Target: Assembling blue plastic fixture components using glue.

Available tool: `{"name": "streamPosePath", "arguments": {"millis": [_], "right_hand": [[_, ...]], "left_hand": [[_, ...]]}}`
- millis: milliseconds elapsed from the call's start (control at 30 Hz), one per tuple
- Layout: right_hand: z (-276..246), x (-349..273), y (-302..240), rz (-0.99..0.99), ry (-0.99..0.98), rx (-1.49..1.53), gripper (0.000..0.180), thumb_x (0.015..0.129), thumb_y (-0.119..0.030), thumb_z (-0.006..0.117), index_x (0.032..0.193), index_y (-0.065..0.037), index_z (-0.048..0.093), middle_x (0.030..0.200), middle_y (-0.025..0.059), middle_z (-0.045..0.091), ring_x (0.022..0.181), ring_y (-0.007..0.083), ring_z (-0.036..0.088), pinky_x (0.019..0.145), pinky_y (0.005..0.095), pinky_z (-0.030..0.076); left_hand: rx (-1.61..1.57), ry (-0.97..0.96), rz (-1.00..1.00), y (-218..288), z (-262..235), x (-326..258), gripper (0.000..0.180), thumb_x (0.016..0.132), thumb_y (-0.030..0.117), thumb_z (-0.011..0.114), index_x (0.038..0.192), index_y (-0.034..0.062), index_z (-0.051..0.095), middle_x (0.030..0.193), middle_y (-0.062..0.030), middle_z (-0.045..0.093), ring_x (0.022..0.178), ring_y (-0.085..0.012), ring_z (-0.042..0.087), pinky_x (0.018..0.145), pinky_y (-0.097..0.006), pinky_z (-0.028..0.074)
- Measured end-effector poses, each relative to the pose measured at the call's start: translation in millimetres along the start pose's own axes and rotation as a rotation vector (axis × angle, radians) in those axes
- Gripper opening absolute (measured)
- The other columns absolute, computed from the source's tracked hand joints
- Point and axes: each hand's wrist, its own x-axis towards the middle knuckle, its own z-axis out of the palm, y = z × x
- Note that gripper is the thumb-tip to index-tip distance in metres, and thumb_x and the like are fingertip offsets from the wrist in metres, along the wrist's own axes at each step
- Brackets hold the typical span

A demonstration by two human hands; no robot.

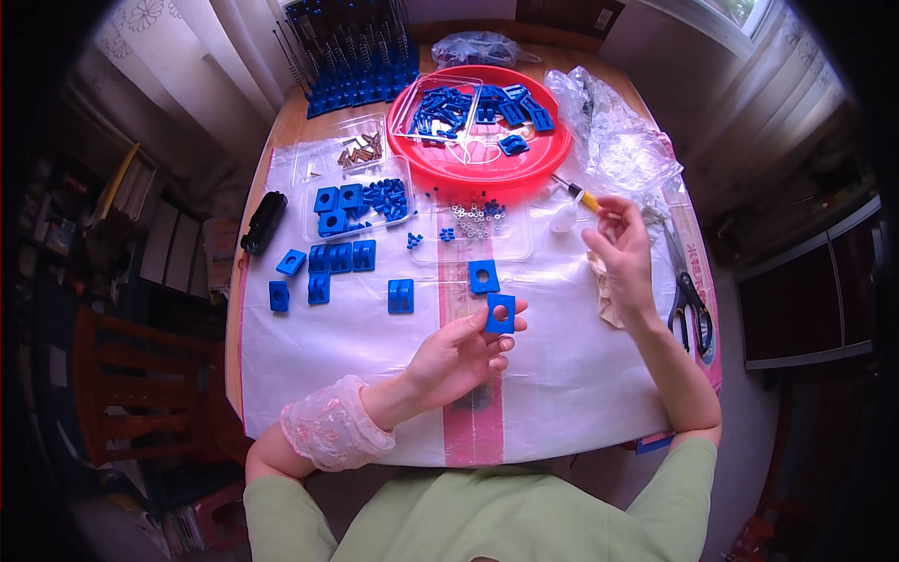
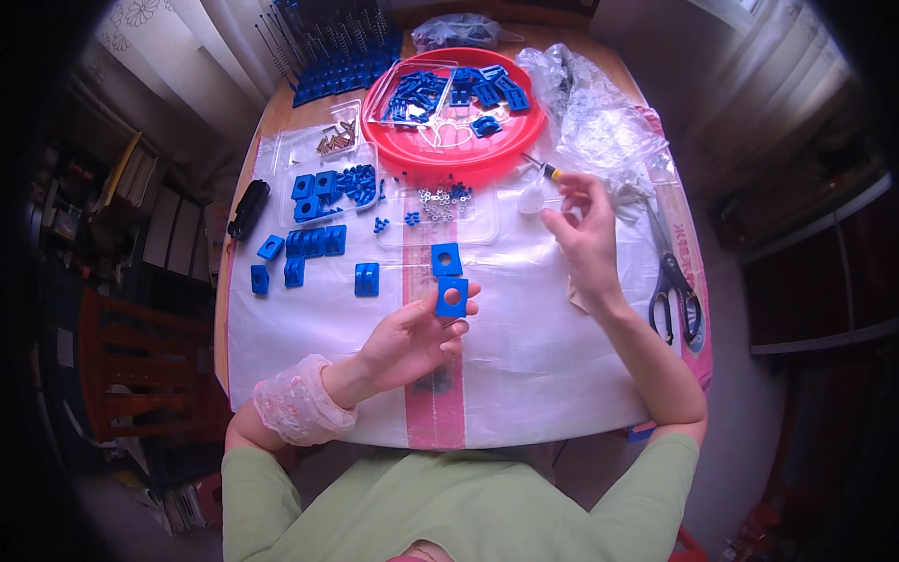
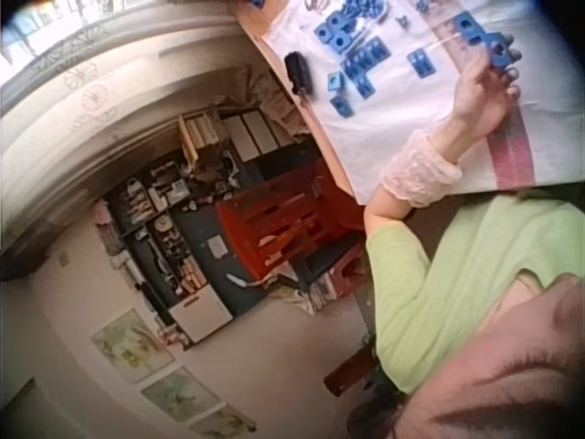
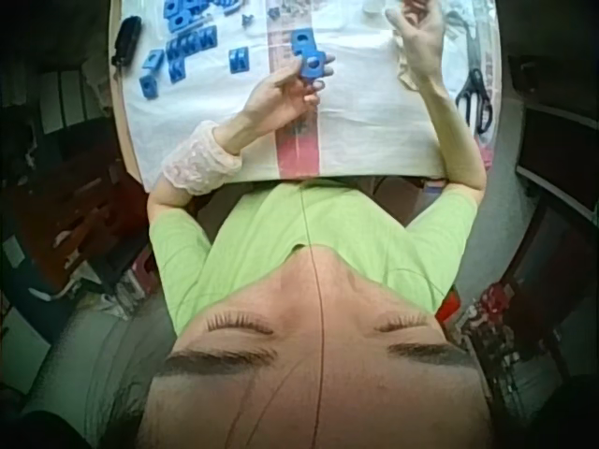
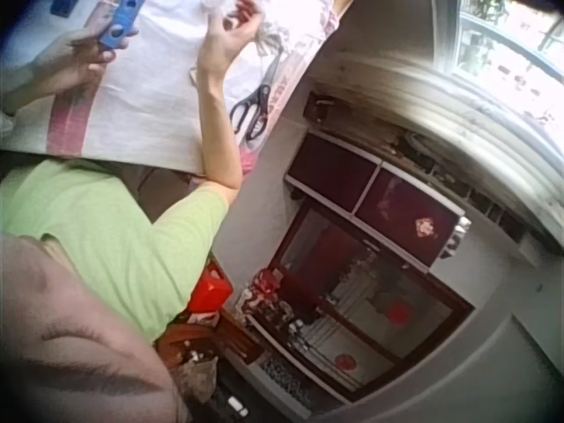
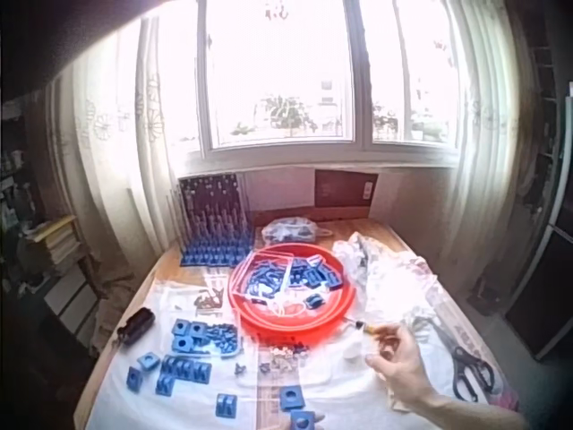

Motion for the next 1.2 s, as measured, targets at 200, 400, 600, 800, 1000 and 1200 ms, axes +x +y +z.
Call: {"name": "streamPosePath", "arguments": {"millis": [200,400,600,800,1000,1200], "right_hand": [[-7,13,23,-0.346,-0.099,-0.728,0.048,0.077,-0.013,0.077,0.120,-0.002,0.058,0.126,0.0135,0.054,0.121,0.0303,0.046,0.101,0.0391,0.037],[2,16,36,-0.253,-0.150,-0.778,0.037,0.079,-0.011,0.076,0.111,-0.001,0.061,0.118,0.0116,0.061,0.119,0.0298,0.049,0.104,0.0399,0.036],[-5,21,8,-0.028,-0.212,-0.211,0.020,0.088,-0.010,0.070,0.101,-0.002,0.057,0.106,0.0092,0.067,0.096,0.0171,0.062,0.085,0.0344,0.048],[-25,11,-61,-0.003,-0.320,0.048,0.015,0.095,-0.009,0.063,0.105,-0.002,0.053,0.101,0.0141,0.069,0.096,0.0156,0.067,0.084,0.0311,0.055],[-41,-2,-55,0.088,-0.327,0.154,0.025,0.098,-0.022,0.060,0.113,-0.002,0.055,0.090,0.0063,0.065,0.075,0.0092,0.059,0.068,0.0242,0.048],[-33,-18,-24,0.258,-0.332,0.501,0.024,0.099,-0.025,0.057,0.110,-0.004,0.052,0.088,0.0052,0.059,0.072,0.0094,0.057,0.065,0.0225,0.045]], "left_hand": [[-0.035,-0.074,0.000,-4,-11,11,0.051,0.105,0.035,0.041,0.144,0.0031,0.036,0.121,-0.0029,0.052,0.091,-0.0102,0.049,0.076,-0.024,0.042],[-0.083,-0.035,0.028,-9,-12,7,0.052,0.105,0.031,0.044,0.145,-0.0001,0.033,0.124,-0.0060,0.051,0.093,-0.0107,0.049,0.077,-0.023,0.043],[-0.210,-0.086,0.031,-8,-20,11,0.055,0.102,0.025,0.050,0.145,-0.0041,0.029,0.126,-0.0129,0.049,0.100,-0.0116,0.055,0.082,-0.019,0.055],[-0.200,-0.073,0.013,-9,-18,9,0.052,0.102,0.021,0.051,0.143,-0.0051,0.032,0.129,-0.0136,0.049,0.104,-0.0128,0.057,0.087,-0.018,0.056],[-0.185,-0.081,0.046,-5,-19,10,0.051,0.102,0.024,0.052,0.142,-0.0020,0.036,0.131,-0.0109,0.049,0.103,-0.0114,0.055,0.086,-0.021,0.053],[-0.195,-0.057,0.104,-1,-21,10,0.051,0.101,0.027,0.053,0.141,-0.0007,0.038,0.129,-0.0092,0.048,0.100,-0.0116,0.052,0.087,-0.024,0.049]]}}
